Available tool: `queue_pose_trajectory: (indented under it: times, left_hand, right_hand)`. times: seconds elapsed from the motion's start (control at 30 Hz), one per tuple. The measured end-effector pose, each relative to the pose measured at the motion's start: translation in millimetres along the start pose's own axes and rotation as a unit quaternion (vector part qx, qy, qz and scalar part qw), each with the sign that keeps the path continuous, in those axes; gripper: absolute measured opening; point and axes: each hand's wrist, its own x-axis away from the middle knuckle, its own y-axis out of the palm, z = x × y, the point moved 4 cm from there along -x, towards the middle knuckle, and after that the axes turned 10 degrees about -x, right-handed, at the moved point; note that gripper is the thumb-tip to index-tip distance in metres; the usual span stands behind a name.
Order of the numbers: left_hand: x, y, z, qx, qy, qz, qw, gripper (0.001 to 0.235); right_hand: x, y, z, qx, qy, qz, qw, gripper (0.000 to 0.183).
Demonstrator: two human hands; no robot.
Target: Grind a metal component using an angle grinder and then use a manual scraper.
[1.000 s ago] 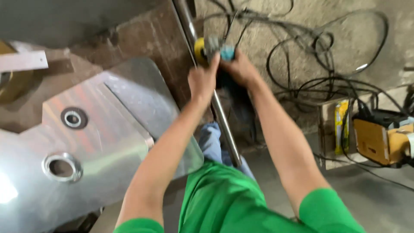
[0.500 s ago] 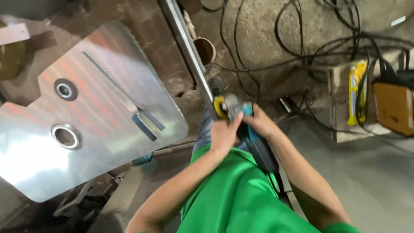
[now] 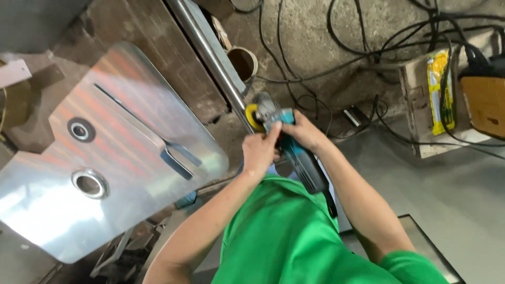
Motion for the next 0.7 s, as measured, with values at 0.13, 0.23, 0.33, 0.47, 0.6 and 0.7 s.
queue_pose_trajectory:
  times: [0.13,0.23,0.33,0.47,0.6,0.7]
  left_hand:
    - [-53,-58,44,-0.017,0.051,0.062,0.997,0.068]
    - [-106,-96,67,-0.023,0.098,0.118,0.988,0.068]
    - [-132,-124,81,0.012,0.153,0.163,0.975,0.065]
    - [-119,-129,99,0.059,0.201,0.135,0.968,0.054]
    - [-85,-79,73,0.09,0.116,-0.058,0.987,0.041]
    - [-75,-7,48,0.271,0.021,-0.208,0.94,0.044]
  right_hand:
    - [-77,32,-65,0.037,-0.026,0.002,0.999,0.055]
    - [-136,58,-124,0.064,-0.052,0.009,0.997,0.063]
    - [-170,93,-182,0.042,-0.035,0.01,0.998,0.067]
    - [-198,98,-211,0.002,-0.073,-0.039,0.997,0.063]
    - [-173,83,-172,-0.039,-0.073,-0.06,0.995,0.063]
    - [-139,32,-133,-0.209,-0.012,-0.012,0.978,0.061]
